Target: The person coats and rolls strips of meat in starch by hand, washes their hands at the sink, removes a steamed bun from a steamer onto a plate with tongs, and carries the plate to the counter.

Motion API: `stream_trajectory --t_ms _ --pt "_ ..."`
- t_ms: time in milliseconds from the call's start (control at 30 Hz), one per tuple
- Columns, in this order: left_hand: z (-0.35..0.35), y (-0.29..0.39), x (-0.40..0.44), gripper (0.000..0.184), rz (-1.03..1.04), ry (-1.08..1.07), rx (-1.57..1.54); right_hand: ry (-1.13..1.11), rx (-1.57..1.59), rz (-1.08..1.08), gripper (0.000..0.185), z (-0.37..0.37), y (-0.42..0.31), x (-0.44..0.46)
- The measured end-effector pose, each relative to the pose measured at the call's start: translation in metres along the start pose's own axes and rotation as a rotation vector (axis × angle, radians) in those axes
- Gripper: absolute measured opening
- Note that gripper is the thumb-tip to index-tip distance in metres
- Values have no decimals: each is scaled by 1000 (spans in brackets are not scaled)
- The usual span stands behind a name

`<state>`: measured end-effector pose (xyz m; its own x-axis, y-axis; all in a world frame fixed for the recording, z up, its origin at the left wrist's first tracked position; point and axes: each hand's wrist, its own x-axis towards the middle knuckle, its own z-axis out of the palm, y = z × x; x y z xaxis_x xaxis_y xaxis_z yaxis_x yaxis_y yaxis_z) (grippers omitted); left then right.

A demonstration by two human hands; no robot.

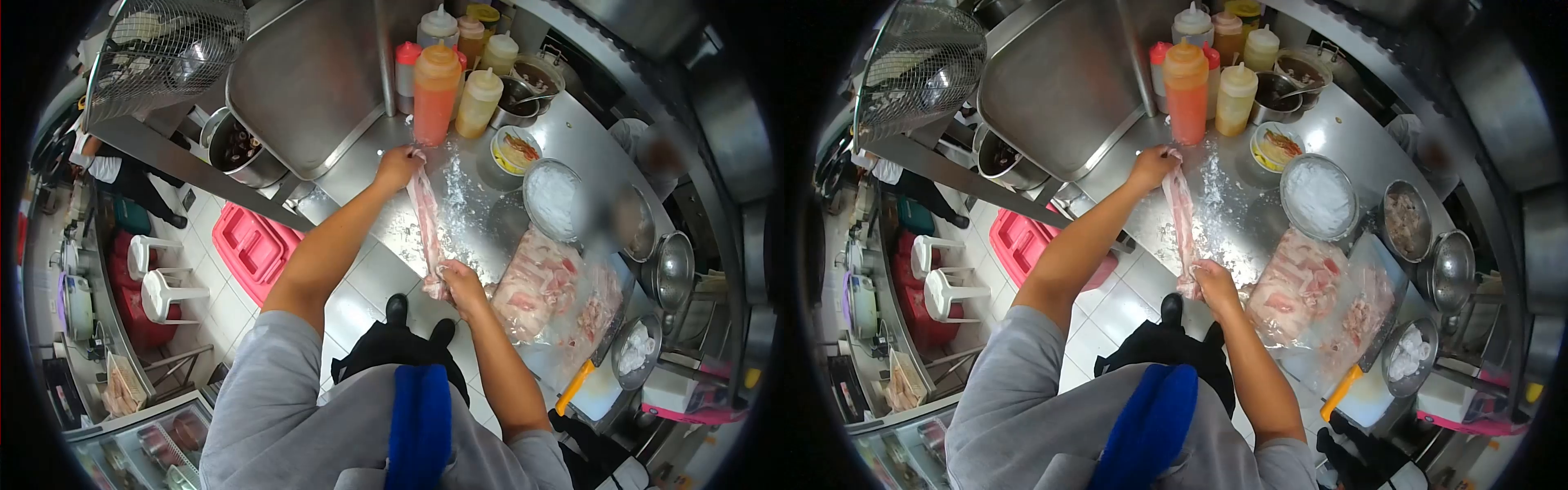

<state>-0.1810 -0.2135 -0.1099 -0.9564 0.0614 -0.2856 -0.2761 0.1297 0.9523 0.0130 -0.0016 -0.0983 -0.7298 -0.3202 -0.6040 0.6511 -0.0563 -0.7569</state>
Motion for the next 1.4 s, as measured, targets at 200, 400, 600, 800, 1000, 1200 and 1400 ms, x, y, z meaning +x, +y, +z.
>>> stream_trajectory --t_ms 200,400,600,800,1000,1200,1400 --pt "-4 20 -14 26 408 329 827 77 -92 54 26 1 0 -25" --pt "-23 20 -24 18 479 399 955 212 -573 128 28 8 -44 -73" --pt "-19 33 -12 22 986 -202 1241 449 -1037 -692 23 0 -60 19" --pt "-9 37 3 23 919 -396 1460 572 -1123 -459 27 34 -78 73" --pt "-13 43 7 21 1040 -365 1430 552 -1030 -485 21 43 -80 72" --pt "-29 25 12 21 1079 -291 1225 524 -739 -629 23 46 -73 64" --pt "-42 20 5 22 1146 -188 1127 445 -1068 -949 29 54 -53 54"
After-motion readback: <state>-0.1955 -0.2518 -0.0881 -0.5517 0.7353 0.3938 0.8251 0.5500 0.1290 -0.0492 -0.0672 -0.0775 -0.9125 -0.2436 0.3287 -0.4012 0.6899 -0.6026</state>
